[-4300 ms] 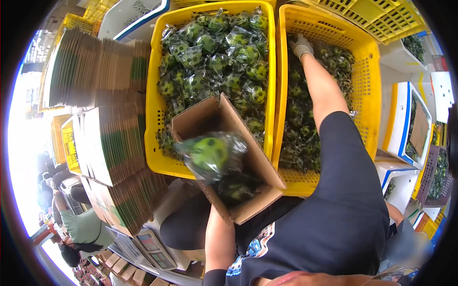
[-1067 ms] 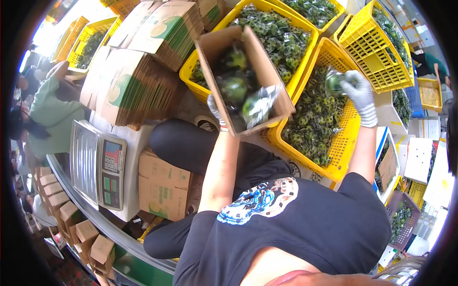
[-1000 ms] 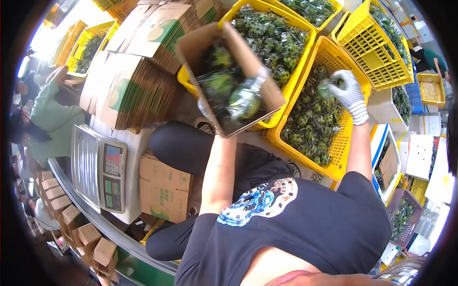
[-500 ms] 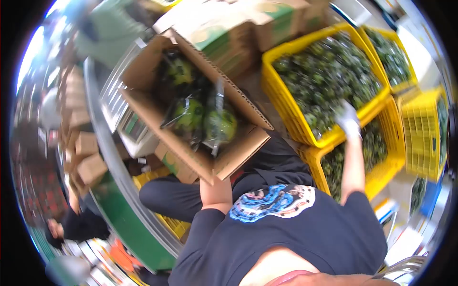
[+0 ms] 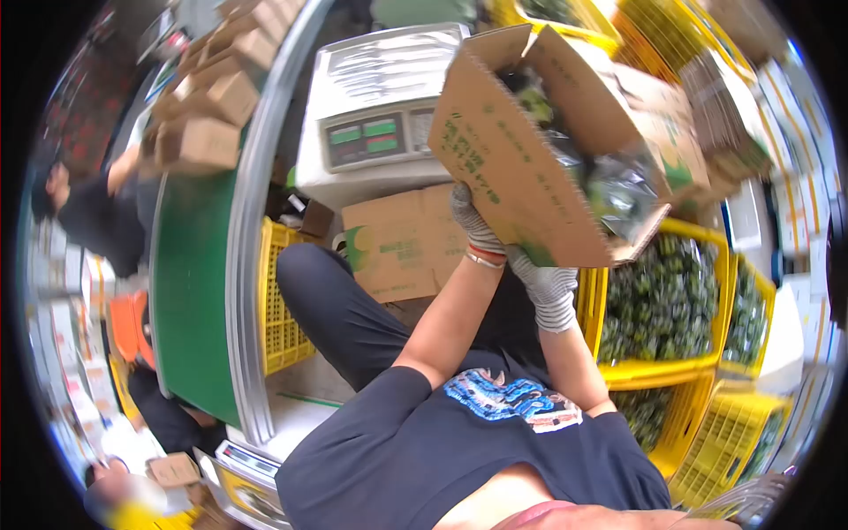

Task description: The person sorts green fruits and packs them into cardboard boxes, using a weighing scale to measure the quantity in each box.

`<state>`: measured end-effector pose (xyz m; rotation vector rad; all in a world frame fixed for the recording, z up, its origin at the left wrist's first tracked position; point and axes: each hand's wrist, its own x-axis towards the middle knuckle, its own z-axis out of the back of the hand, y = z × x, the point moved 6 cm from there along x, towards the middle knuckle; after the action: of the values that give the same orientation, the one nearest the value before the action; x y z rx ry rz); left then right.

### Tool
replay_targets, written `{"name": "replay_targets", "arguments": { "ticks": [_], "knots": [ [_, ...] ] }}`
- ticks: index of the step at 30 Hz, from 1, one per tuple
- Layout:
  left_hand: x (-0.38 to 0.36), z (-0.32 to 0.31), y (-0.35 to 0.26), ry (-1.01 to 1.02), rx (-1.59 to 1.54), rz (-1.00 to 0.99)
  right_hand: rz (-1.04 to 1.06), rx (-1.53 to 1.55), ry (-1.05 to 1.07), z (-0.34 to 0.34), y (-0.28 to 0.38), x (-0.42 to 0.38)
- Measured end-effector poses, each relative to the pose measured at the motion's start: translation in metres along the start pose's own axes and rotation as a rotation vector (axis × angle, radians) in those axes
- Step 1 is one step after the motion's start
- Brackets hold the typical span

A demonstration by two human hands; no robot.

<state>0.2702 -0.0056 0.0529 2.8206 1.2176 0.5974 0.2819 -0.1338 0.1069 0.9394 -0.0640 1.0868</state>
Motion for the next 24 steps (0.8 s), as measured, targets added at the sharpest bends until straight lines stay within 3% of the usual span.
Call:
{"name": "replay_targets", "arguments": {
  "ticks": [2, 3, 4, 6, 7, 8, 10, 11, 12, 13, 15, 16, 17, 19, 21, 22, 23, 24],
  "knots": [
    [0.017, -0.015, -0.039, 0.066, 0.397, -0.053, -0.018, 0.126, 0.031, 0.003, 0.006, 0.028],
    [0.025, -0.021, -0.063, 0.078, 0.589, -0.075, -0.154, 0.257, 0.167, -0.001, -0.004, 0.037],
    [0.041, -0.029, -0.095, -0.002, 0.689, -0.118, -0.042, 0.222, 0.164, 0.0, -0.003, 0.052],
    [0.081, -0.084, -0.139, 0.056, 0.648, -0.139, 0.003, 0.264, 0.209, -0.01, -0.008, 0.088],
    [0.102, -0.111, -0.154, 0.18, 0.52, -0.129, -0.005, 0.307, 0.238, -0.023, -0.015, 0.117],
    [0.117, -0.098, -0.178, 0.109, 1.032, -0.182, -0.014, 0.35, 0.268, -0.037, -0.023, 0.147],
    [0.161, -0.087, -0.227, 0.014, 1.282, -0.182, -0.022, 0.425, 0.32, -0.071, -0.038, 0.209],
    [0.184, -0.086, -0.245, 0.0, 1.021, -0.133, -0.021, 0.462, 0.347, -0.093, -0.044, 0.24],
    [0.18, -0.139, -0.219, 0.139, 1.065, -0.172, -0.003, 0.484, 0.367, -0.101, -0.046, 0.262],
    [0.192, -0.127, -0.233, 0.019, 1.115, -0.235, 0.029, 0.541, 0.381, -0.12, -0.05, 0.284],
    [0.198, -0.11, -0.253, -0.16, 1.635, -0.322, 0.11, 0.224, 0.491, -0.191, -0.125, 0.328],
    [0.199, -0.108, -0.25, -0.09, 1.703, -0.433, 0.154, 0.05, 0.537, -0.205, -0.139, 0.333],
    [0.209, -0.082, -0.263, -0.161, 1.908, -0.503, 0.206, -0.122, 0.58, -0.219, -0.15, 0.338],
    [0.209, -0.079, -0.256, -0.175, 2.088, -0.577, 0.245, -0.305, 0.646, -0.215, -0.138, 0.336],
    [0.205, -0.093, -0.247, -0.33, 1.865, -0.377, 0.102, 0.092, 0.648, -0.175, -0.104, 0.331],
    [0.208, -0.091, -0.257, -0.265, 2.061, -0.431, -0.005, 0.295, 0.64, -0.149, -0.085, 0.326],
    [0.209, -0.081, -0.264, -0.284, 1.957, -0.526, 0.246, 0.232, 0.484, -0.117, -0.071, 0.327],
    [0.205, -0.089, -0.264, -0.216, 1.868, -0.48, 0.191, 0.325, 0.482, -0.09, -0.063, 0.326]
  ]
}}
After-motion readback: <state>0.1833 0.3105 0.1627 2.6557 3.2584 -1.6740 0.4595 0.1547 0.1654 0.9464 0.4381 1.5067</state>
